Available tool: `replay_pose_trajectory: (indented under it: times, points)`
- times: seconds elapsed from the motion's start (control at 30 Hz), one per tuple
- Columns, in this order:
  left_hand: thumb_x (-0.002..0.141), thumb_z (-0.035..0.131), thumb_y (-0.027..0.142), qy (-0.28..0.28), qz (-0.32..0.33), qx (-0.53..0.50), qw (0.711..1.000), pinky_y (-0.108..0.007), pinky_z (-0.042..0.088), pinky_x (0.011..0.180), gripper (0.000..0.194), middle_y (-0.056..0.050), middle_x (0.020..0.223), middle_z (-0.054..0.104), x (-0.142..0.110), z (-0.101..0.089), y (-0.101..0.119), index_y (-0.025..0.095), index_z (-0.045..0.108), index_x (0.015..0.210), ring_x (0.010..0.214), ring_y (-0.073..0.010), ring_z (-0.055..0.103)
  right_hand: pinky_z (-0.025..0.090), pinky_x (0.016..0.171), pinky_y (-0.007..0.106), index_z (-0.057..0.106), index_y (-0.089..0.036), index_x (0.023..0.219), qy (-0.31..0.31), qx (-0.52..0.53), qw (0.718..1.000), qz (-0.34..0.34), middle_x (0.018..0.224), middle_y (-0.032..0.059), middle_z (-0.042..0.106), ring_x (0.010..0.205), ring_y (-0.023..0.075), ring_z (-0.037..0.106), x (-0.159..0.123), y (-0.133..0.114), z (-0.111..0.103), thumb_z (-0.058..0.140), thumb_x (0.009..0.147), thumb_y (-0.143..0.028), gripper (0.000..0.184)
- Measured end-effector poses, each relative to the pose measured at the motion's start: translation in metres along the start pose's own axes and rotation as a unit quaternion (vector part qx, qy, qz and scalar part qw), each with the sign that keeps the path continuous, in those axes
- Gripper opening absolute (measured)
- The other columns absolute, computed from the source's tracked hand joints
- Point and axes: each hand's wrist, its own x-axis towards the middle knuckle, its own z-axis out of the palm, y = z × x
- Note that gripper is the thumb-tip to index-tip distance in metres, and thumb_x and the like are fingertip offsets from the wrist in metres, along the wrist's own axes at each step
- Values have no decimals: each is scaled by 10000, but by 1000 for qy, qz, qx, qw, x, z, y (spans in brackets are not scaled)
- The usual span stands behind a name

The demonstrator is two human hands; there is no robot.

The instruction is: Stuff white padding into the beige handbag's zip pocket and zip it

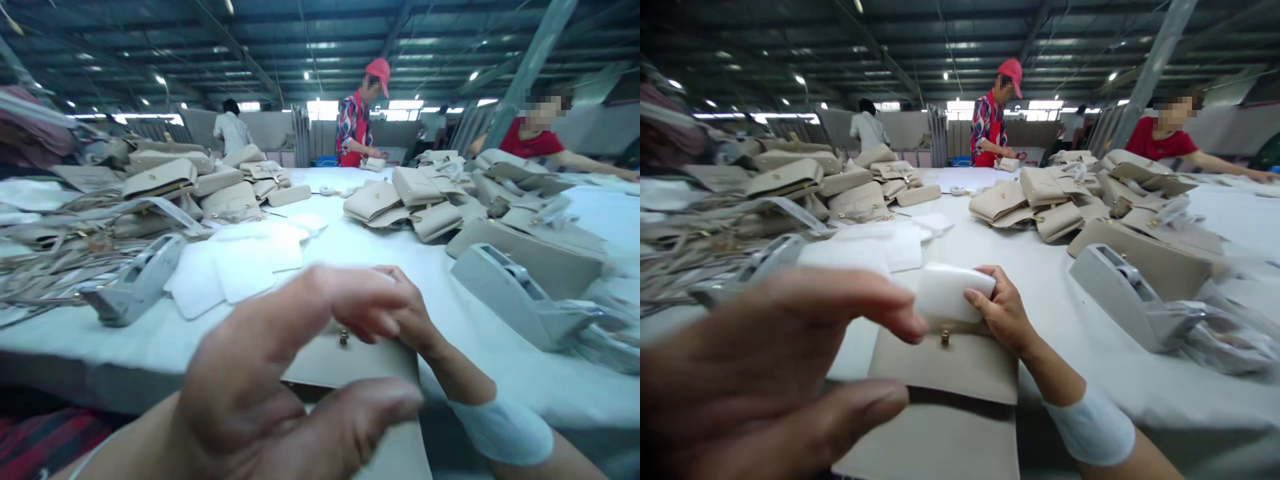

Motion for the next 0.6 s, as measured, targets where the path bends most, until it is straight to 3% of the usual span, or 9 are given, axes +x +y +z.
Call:
replay_pose_trajectory:
  times: [0.03, 0.07, 0.1, 0.13, 0.27, 0.37, 0.5, 0.6]
  points:
    - [800, 645, 188, -35, 11, 12, 999, -255, 549, 803, 292, -14, 959, 651, -15, 5, -9, 220, 566, 1079, 932, -164, 633, 444, 568, 243, 503, -194, 1060, 2, 14, 1000, 3, 829, 12, 544, 688, 143, 504, 0, 2, -1, 651, 772, -396, 381]
    - [786, 636, 136, -108, 32, 41, 993, -274, 530, 857, 231, -22, 980, 652, -33, 11, -22, 215, 589, 998, 996, -176, 610, 429, 555, 229, 494, -201, 1061, 1, 30, 1000, 4, 821, 1, 532, 675, 131, 489, 1, 4, -2, 655, 772, -395, 383]
    - [767, 632, 112, -121, 60, 86, 987, -317, 504, 907, 195, -35, 995, 654, -52, 16, -36, 210, 604, 933, 1065, -206, 576, 414, 546, 218, 488, -205, 1061, -1, 45, 999, 4, 814, -7, 522, 666, 121, 475, 2, 5, -3, 659, 772, -392, 384]
    - [762, 616, 93, -124, 74, 148, 978, -369, 462, 960, 196, -39, 1074, 643, -72, 20, -51, 221, 612, 911, 1163, -241, 514, 403, 542, 211, 484, -207, 1059, -4, 57, 998, 5, 811, -11, 515, 662, 115, 465, 3, 7, -3, 661, 774, -390, 381]
    - [772, 594, 169, -78, -22, 302, 950, -478, 391, 1009, 317, -118, 1350, 470, -126, 27, -99, 188, 548, 1085, 1303, -320, 351, 389, 557, 207, 478, -206, 1052, -8, 76, 997, 2, 821, -12, 503, 676, 110, 450, 8, 9, 0, 654, 785, -389, 368]
    - [740, 609, 218, -98, -26, 308, 946, -515, 367, 1028, 477, -131, 1353, 462, -131, 30, -117, 184, 475, 1197, 1298, -331, 344, 391, 567, 211, 472, -203, 1058, 1, 86, 996, 5, 811, -11, 499, 680, 114, 448, 10, 7, 2, 652, 784, -396, 380]
    - [723, 545, 151, -154, 5, 257, 954, -449, 394, 1031, 458, -88, 1308, 522, -115, 30, -127, 218, 510, 1175, 1268, -287, 391, 410, 573, 214, 470, -197, 1043, 3, 151, 988, 42, 803, -6, 514, 683, 121, 470, 9, 4, -3, 677, 762, -403, 406]
    - [722, 515, 133, -174, 9, 219, 960, -411, 410, 1026, 440, -66, 1270, 557, -98, 24, -133, 223, 535, 1152, 1221, -251, 445, 444, 565, 220, 463, -209, 1039, 25, 256, 963, 84, 846, 0, 529, 673, 118, 494, 4, -2, -15, 687, 754, -406, 413]
